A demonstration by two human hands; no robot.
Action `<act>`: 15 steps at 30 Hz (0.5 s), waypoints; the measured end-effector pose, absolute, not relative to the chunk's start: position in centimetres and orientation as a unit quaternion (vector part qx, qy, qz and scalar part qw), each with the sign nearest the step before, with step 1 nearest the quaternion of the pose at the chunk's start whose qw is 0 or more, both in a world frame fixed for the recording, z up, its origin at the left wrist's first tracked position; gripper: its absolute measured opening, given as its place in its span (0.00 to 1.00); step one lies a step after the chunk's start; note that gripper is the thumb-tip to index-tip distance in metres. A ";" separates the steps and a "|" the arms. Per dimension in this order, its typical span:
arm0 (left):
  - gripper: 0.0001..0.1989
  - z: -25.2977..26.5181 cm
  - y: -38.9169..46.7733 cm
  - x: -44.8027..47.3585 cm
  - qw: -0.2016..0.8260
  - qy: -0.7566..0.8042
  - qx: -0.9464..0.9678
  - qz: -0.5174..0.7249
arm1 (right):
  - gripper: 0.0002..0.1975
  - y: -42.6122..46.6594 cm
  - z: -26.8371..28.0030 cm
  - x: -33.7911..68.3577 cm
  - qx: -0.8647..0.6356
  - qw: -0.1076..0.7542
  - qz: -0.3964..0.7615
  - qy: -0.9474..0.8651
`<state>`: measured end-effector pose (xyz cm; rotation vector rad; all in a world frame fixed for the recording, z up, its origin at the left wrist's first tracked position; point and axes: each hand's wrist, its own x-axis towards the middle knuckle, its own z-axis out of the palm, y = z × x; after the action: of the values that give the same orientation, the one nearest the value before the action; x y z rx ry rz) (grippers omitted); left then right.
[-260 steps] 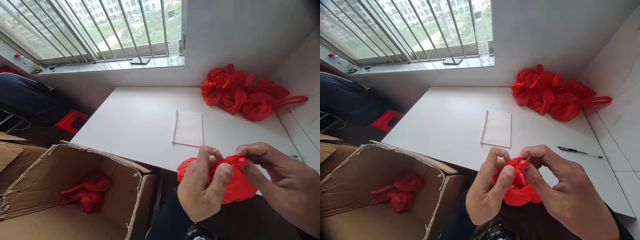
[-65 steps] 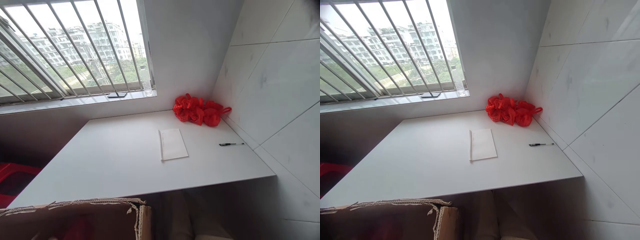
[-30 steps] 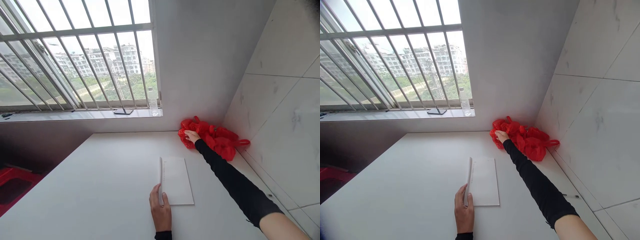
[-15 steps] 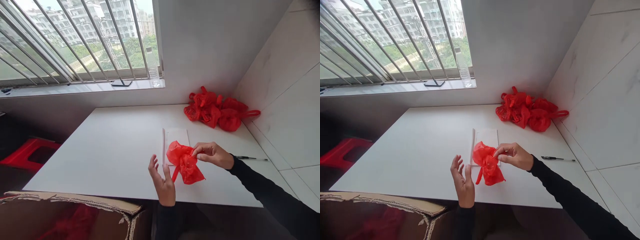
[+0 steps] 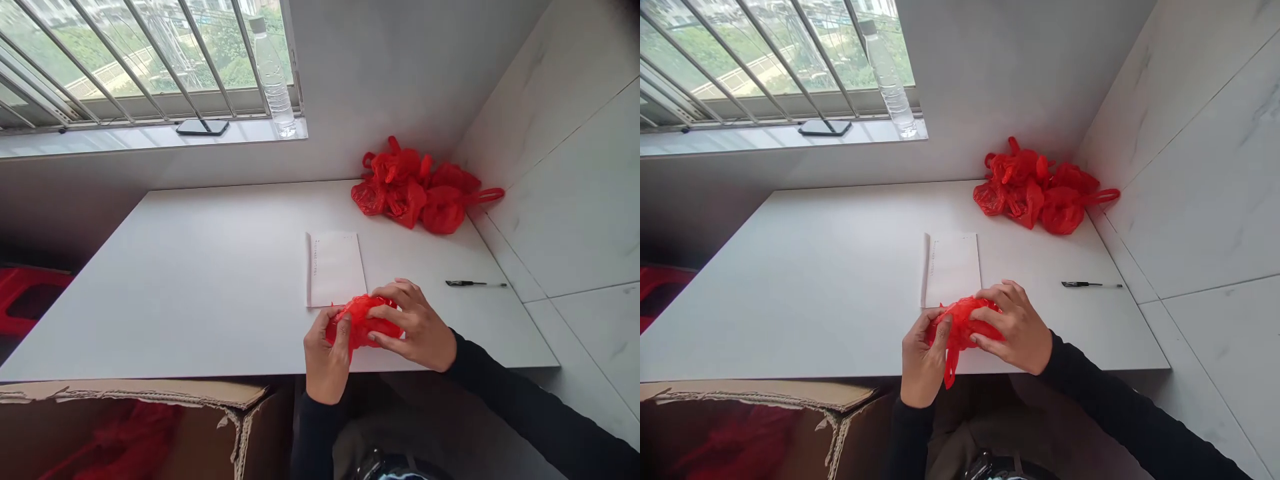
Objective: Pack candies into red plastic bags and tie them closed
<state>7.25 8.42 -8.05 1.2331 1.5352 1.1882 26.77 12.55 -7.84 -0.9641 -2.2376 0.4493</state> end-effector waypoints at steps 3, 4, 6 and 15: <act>0.13 -8.3 8.3 6.5 0.417 0.622 0.460 0.477 | 0.01 12.7 -8.8 26.9 -0.378 0.331 0.165 -0.849; 0.14 -8.8 8.3 6.2 0.410 0.634 0.447 0.480 | 0.02 12.9 -9.0 27.3 -0.392 0.332 0.175 -0.840; 0.16 -9.8 8.4 5.5 0.387 0.661 0.424 0.484 | 0.05 13.0 -9.3 28.0 -0.427 0.334 0.196 -0.817; 0.23 -9.4 7.2 6.5 0.086 0.585 0.680 0.433 | 0.12 12.6 -9.2 26.6 -0.418 0.311 0.216 -0.826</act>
<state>6.49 7.20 -9.42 2.0261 1.7444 1.2903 26.60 12.56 -9.23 -1.1023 -2.1810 0.5699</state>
